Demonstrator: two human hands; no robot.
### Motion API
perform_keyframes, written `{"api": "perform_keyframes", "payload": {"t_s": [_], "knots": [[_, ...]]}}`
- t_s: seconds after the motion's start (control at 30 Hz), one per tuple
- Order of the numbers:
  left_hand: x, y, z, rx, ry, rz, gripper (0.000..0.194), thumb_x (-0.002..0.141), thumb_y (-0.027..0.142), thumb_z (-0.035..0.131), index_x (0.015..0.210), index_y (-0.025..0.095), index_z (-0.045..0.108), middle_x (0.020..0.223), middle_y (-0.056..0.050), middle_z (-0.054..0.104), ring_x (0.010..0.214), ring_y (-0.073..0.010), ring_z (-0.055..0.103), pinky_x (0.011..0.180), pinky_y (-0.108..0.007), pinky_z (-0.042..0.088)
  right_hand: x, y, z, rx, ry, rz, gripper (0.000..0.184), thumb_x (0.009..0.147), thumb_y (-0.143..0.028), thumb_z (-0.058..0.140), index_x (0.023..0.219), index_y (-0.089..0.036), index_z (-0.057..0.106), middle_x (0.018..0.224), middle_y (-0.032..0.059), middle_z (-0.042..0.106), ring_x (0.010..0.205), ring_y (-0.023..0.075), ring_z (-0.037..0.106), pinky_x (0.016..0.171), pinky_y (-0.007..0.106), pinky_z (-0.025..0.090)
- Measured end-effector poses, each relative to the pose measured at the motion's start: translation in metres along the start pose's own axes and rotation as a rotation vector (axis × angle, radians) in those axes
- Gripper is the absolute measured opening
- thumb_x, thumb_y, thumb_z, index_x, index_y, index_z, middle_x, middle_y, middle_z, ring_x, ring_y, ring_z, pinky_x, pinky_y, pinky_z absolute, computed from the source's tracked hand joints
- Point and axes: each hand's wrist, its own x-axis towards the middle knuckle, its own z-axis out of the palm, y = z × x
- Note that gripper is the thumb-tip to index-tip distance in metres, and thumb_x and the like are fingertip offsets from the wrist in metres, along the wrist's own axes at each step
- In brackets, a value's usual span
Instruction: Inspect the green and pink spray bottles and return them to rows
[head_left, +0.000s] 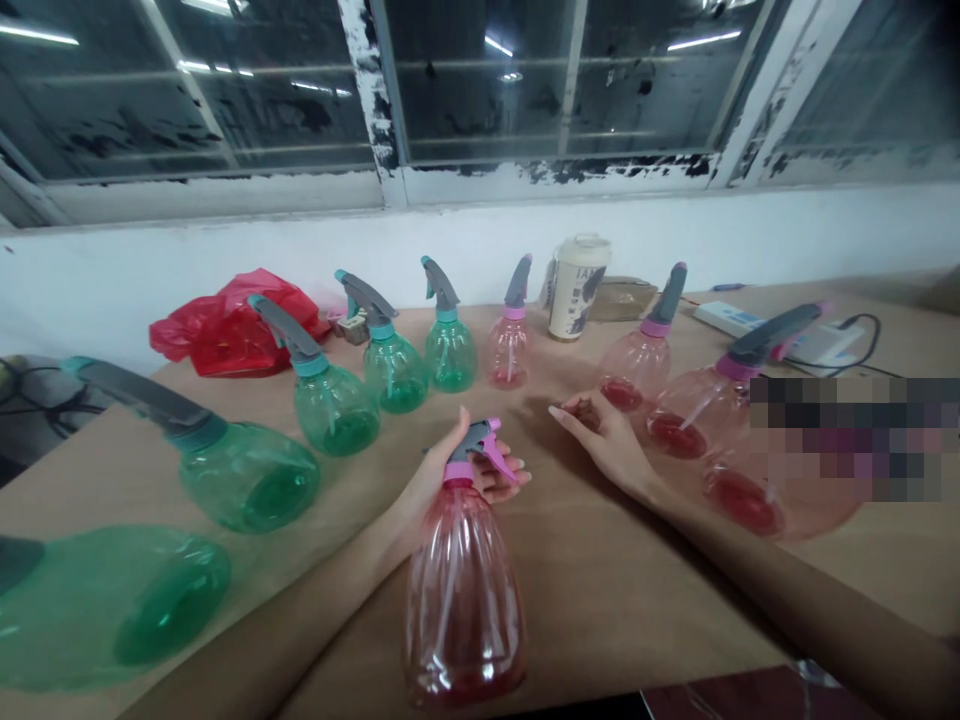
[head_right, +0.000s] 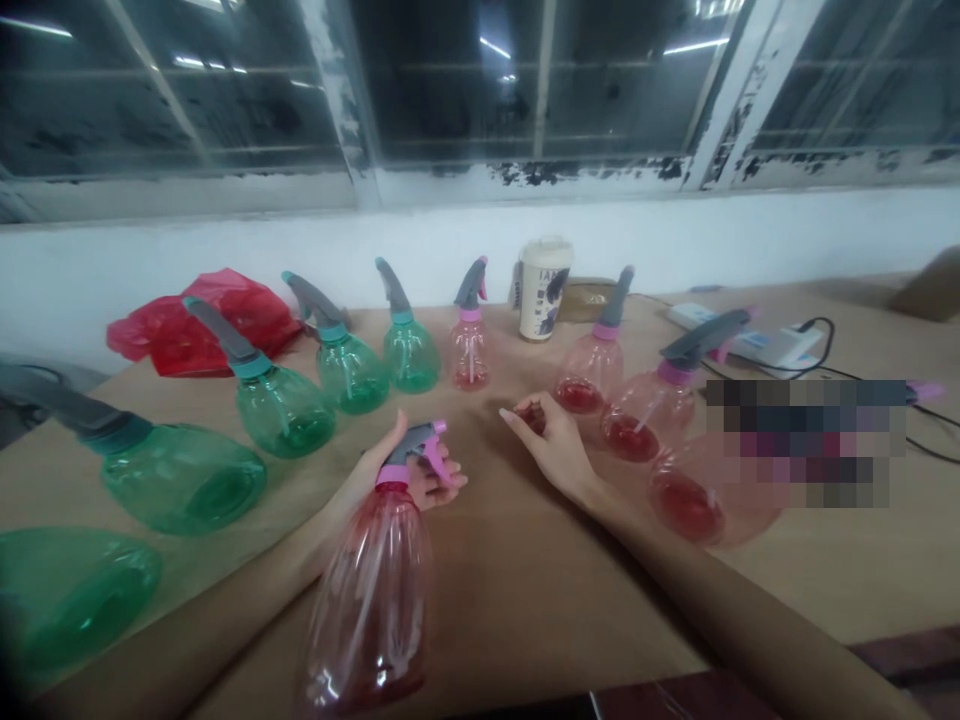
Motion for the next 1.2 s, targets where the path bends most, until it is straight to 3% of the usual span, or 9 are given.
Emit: {"api": "perform_keyframes", "payload": {"t_s": [0.17,0.47,0.63,0.8,1.03,1.2], "knots": [[0.005,0.004,-0.008,-0.101,-0.031,-0.052,0.058,0.085,0.06,0.044,0.097,0.007,0.063,0.093,-0.018,0.069,0.094,-0.0297,0.065,0.087,-0.044,0.048,0.0,0.001,-0.002,-0.008,0.004,-0.037,0.028,0.08,-0.047,0.06,0.083,-0.021,0.053,0.083,0.003,0.058,0.076,0.0173,0.056,0.074,0.033,0.044],[0.003,0.002,-0.008,-0.117,-0.044,-0.061,0.048,0.087,0.051,0.047,0.099,0.007,0.063,0.094,-0.019,0.069,0.092,-0.0288,0.065,0.089,-0.045,0.046,-0.002,0.001,-0.001,0.005,-0.02,-0.038,0.029,0.079,-0.049,0.06,0.081,-0.021,0.053,0.08,0.0026,0.059,0.074,0.0176,0.057,0.073,0.033,0.044],[0.001,0.003,-0.004,-0.026,-0.089,-0.031,0.046,0.088,0.049,0.044,0.083,0.008,0.065,0.076,-0.012,0.067,0.075,-0.0231,0.065,0.084,-0.041,0.048,-0.001,0.001,-0.002,-0.004,-0.018,-0.037,0.029,0.08,-0.048,0.06,0.082,-0.021,0.054,0.081,0.0031,0.06,0.075,0.0176,0.056,0.074,0.033,0.044],[-0.005,-0.005,0.007,0.092,-0.137,0.01,0.046,0.089,0.045,0.046,0.06,0.012,0.058,0.053,-0.002,0.054,0.049,-0.0123,0.053,0.072,-0.035,0.05,-0.001,-0.001,-0.003,-0.005,-0.014,-0.026,0.028,0.08,-0.048,0.06,0.081,-0.02,0.053,0.08,0.0026,0.059,0.073,0.0168,0.056,0.072,0.033,0.044],[0.004,-0.004,-0.005,-0.07,-0.058,-0.05,0.051,0.086,0.055,0.046,0.088,0.007,0.064,0.085,-0.016,0.068,0.085,-0.0267,0.067,0.086,-0.042,0.048,-0.001,0.001,-0.003,-0.032,-0.027,-0.038,0.028,0.08,-0.048,0.059,0.083,-0.021,0.054,0.082,0.0032,0.06,0.074,0.0173,0.056,0.073,0.033,0.045],[0.003,-0.001,-0.006,-0.082,-0.028,-0.028,0.046,0.088,0.049,0.047,0.098,0.006,0.062,0.094,-0.019,0.069,0.092,-0.0286,0.066,0.086,-0.042,0.049,-0.001,0.0,-0.003,-0.029,-0.007,-0.055,0.029,0.081,-0.049,0.059,0.082,-0.021,0.054,0.079,0.0031,0.059,0.072,0.017,0.056,0.07,0.033,0.045]]}}
